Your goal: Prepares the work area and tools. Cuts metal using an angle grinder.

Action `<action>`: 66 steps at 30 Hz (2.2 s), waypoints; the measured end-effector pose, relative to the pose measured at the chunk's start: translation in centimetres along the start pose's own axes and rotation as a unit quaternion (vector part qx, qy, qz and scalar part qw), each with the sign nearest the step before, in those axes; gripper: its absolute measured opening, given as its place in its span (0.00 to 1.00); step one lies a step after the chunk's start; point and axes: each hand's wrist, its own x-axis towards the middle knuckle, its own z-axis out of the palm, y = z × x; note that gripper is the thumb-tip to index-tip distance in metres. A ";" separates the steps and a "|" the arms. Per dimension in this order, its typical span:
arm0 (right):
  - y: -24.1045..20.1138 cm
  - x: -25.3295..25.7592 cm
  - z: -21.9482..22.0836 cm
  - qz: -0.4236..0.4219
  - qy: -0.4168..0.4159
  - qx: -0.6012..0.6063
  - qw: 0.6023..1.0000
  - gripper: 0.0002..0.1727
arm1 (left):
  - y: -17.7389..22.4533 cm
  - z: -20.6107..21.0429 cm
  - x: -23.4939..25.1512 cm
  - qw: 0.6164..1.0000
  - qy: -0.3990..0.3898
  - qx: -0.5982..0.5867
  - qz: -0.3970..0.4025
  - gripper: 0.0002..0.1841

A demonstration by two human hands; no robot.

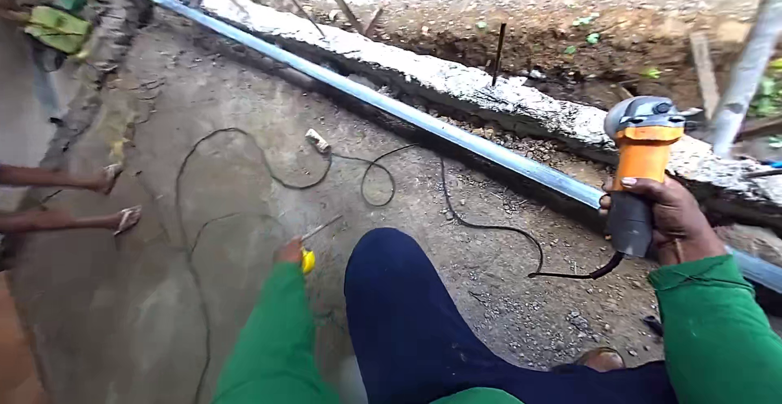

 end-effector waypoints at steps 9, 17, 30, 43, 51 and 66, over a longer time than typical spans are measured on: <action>1.1 -0.6 9.5 0.002 0.068 0.014 0.998 0.22 | -12.4 -6.3 12.0 0.981 -0.068 0.152 -0.097 0.33; -2.0 -3.0 19.5 -0.033 0.079 0.057 0.995 0.21 | -2.8 -8.7 18.2 0.876 -0.291 -0.325 -0.205 0.22; -10.8 -5.1 25.1 -0.177 0.046 0.163 0.970 0.14 | 28.6 -3.4 13.0 0.783 -0.488 -0.364 0.128 0.25; -0.4 3.5 21.7 -0.159 0.040 0.240 0.957 0.23 | 39.6 0.6 -6.4 0.731 -0.511 0.042 0.450 0.21; 1.8 6.9 20.1 -0.114 -0.019 0.252 0.961 0.30 | 43.9 4.9 -19.5 0.752 -0.280 0.169 0.573 0.26; -1.4 11.4 18.9 -0.092 -0.019 0.297 0.950 0.34 | 48.3 2.0 -20.0 0.716 -0.004 0.412 0.564 0.22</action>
